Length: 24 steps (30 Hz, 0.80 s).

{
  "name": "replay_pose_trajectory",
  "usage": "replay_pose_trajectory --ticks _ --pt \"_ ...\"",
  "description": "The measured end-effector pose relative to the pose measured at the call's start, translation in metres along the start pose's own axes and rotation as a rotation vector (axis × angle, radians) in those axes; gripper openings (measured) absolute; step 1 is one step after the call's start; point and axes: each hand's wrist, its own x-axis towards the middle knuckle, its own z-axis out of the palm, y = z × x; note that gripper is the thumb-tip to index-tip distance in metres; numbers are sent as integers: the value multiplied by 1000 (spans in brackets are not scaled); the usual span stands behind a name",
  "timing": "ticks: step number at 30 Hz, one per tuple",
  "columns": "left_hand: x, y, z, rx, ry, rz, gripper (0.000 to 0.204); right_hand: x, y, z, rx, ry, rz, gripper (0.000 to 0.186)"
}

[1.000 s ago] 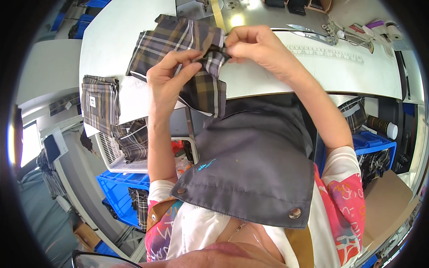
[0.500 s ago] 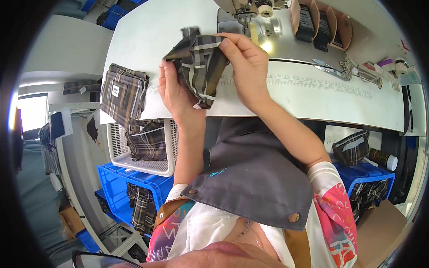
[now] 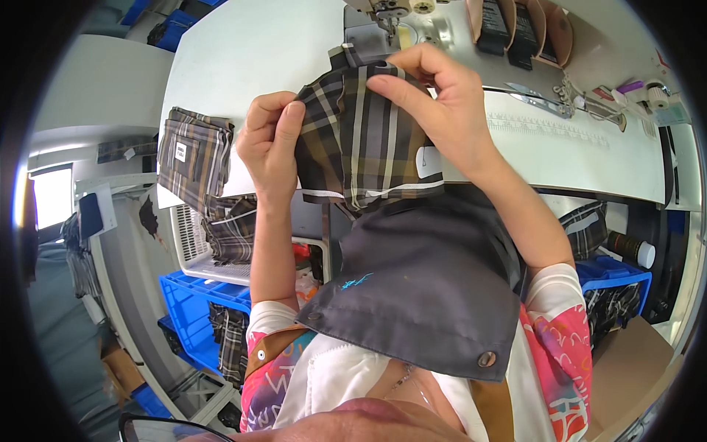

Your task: Sewing and assembling components of plaid leather or fabric bags using an industrial sewing machine.

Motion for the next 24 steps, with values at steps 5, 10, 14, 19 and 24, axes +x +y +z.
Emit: replay_pose_trajectory --ticks 5,10,14,19,24 --pt "14 22 -5 -143 -171 -303 16 5 -19 -9 -59 -82 41 17" --pt "29 29 -6 -110 -321 -308 16 7 -30 -15 -137 -170 1 16" --pt "29 30 -5 -176 -328 -295 12 12 -47 -24 -226 -199 56 15" --pt "25 33 -2 -190 -304 -297 11 8 -46 -33 -180 -241 106 14" --pt "24 32 -1 -164 -319 -300 11 11 -52 -39 -177 -280 144 16"
